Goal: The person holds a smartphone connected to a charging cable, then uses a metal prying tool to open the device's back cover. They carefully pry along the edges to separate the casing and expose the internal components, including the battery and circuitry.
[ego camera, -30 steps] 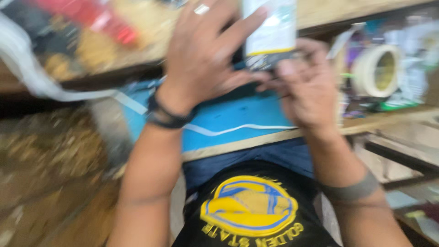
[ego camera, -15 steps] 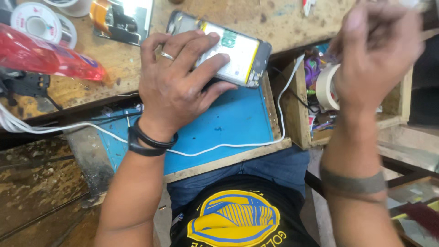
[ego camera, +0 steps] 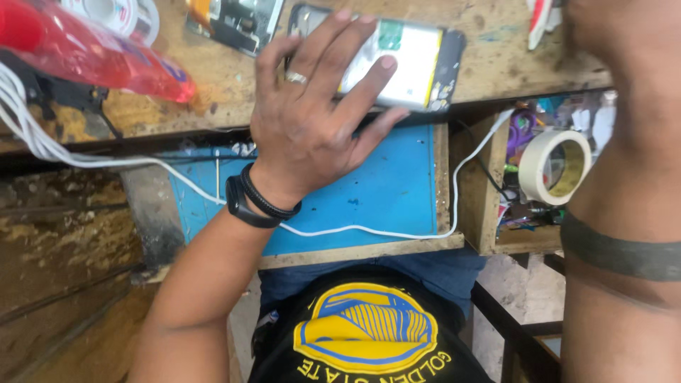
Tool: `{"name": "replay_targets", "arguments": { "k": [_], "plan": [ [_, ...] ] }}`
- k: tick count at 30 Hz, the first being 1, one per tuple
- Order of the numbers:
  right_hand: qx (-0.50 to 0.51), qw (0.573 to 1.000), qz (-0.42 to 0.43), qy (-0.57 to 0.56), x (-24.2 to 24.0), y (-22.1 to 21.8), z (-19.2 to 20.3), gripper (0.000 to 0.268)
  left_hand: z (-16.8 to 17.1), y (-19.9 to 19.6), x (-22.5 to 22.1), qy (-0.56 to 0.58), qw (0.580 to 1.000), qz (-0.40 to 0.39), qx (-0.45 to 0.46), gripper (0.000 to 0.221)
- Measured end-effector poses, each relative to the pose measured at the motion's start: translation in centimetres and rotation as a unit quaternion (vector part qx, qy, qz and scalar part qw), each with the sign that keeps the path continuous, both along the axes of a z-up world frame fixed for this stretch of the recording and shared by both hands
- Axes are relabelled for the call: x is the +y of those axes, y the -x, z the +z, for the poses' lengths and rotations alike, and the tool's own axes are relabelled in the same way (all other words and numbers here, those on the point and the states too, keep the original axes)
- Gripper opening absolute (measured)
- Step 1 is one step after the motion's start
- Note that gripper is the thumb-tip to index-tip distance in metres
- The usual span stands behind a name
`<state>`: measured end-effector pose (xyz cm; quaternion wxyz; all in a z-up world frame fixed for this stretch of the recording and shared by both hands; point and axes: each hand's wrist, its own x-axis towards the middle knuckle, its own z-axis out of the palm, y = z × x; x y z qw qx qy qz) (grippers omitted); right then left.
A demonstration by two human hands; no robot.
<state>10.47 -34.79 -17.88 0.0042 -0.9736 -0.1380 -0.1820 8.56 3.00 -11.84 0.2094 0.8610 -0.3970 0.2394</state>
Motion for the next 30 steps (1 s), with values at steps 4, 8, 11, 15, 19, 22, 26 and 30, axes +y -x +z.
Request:
{"name": "replay_targets", "arguments": {
  "k": [4, 8, 11, 15, 19, 22, 26, 30],
  "plan": [
    [0.016, 0.998, 0.002, -0.053, -0.4, 1.6, 0.0, 0.011, -0.3, -0.1, -0.2, -0.005, 0.999, -0.010, 0.035, 0.042],
    [0.021, 0.996, 0.010, -0.089, -0.1, 2.0, -0.4, 0.013, -0.2, -0.4, 0.0, 0.000, 0.997, -0.038, 0.067, 0.044],
    [0.024, 0.994, 0.010, -0.108, -0.1, 2.2, -0.9, 0.015, -0.2, -0.8, 0.1, 0.002, 0.994, -0.046, 0.098, 0.045],
    [0.024, 0.992, 0.008, -0.126, -0.2, 2.5, -1.3, 0.018, -0.1, -0.8, 0.1, 0.028, 0.992, -0.038, 0.117, 0.042],
    [0.027, 0.989, 0.007, -0.147, 0.1, 2.7, -1.8, 0.021, 0.1, -0.5, 0.3, 0.021, 0.992, -0.025, 0.118, 0.038],
    [0.023, 0.987, 0.005, -0.160, -0.2, 2.9, -1.8, 0.023, 0.2, -0.7, 0.1, 0.005, 0.992, -0.028, 0.124, 0.037],
    [0.024, 0.982, 0.007, -0.189, -0.5, 3.3, -1.9, 0.026, 0.1, -0.7, 0.1, -0.008, 0.992, -0.024, 0.126, 0.036],
    [0.023, 0.969, 0.016, -0.246, -0.3, 4.2, -2.1, 0.028, -0.1, -0.5, 0.2, -0.021, 0.991, -0.019, 0.131, 0.039]
  ]
}}
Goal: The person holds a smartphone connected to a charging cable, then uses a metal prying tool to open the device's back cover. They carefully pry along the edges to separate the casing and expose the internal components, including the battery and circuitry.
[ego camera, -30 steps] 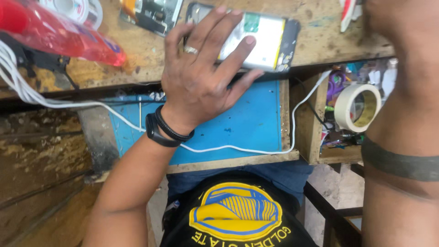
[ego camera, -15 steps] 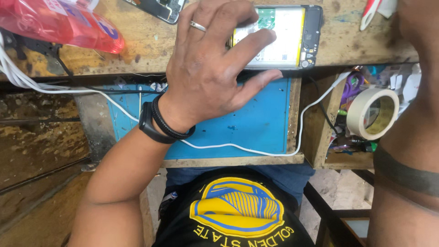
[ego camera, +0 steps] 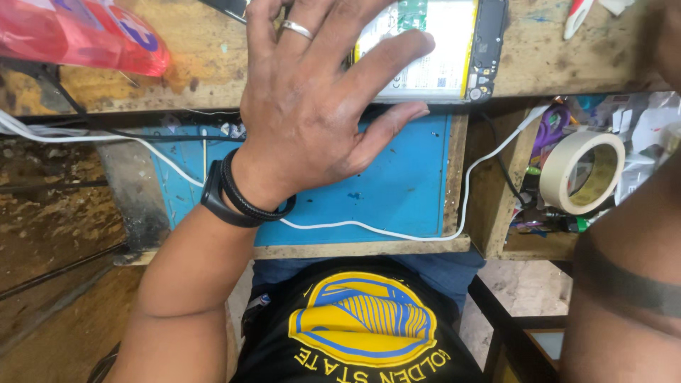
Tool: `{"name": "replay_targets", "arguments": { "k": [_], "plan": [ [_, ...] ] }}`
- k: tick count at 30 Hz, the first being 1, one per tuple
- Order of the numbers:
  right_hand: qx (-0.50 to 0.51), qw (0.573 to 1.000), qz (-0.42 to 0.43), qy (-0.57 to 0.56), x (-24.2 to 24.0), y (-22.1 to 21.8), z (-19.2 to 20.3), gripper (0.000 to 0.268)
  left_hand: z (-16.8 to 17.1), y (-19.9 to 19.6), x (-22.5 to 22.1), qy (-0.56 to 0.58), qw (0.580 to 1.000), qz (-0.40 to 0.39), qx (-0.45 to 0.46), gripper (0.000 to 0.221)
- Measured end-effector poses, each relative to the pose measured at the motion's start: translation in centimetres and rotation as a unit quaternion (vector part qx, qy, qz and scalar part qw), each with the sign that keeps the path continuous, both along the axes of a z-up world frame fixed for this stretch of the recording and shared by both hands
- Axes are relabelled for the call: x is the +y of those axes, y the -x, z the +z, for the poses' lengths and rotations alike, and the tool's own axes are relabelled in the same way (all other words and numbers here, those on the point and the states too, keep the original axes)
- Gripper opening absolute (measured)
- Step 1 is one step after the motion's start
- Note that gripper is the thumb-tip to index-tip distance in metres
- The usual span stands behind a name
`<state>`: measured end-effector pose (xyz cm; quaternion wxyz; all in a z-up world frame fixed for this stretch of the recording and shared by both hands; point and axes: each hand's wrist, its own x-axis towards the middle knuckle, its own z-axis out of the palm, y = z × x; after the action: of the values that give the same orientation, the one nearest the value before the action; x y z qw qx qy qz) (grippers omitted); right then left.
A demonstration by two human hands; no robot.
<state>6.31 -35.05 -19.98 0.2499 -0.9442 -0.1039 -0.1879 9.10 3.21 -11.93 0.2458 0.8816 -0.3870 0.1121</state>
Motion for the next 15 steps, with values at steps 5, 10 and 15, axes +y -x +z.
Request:
{"name": "replay_targets", "arguments": {
  "k": [5, 10, 15],
  "plan": [
    [-0.005, 0.994, 0.004, -0.110, -0.4, 1.6, -0.5, 0.032, -0.1, -0.1, 0.0, -0.007, 1.000, -0.025, -0.013, 0.038],
    [0.012, 0.962, 0.053, -0.268, -2.0, 2.4, -3.1, 0.036, -0.2, 1.2, -1.1, -0.034, 0.998, -0.003, -0.053, 0.038],
    [0.024, 0.903, 0.136, -0.407, -0.8, 3.0, -3.3, 0.039, -0.3, 2.9, -3.0, 0.003, 0.998, -0.028, -0.058, 0.036]
  ]
}}
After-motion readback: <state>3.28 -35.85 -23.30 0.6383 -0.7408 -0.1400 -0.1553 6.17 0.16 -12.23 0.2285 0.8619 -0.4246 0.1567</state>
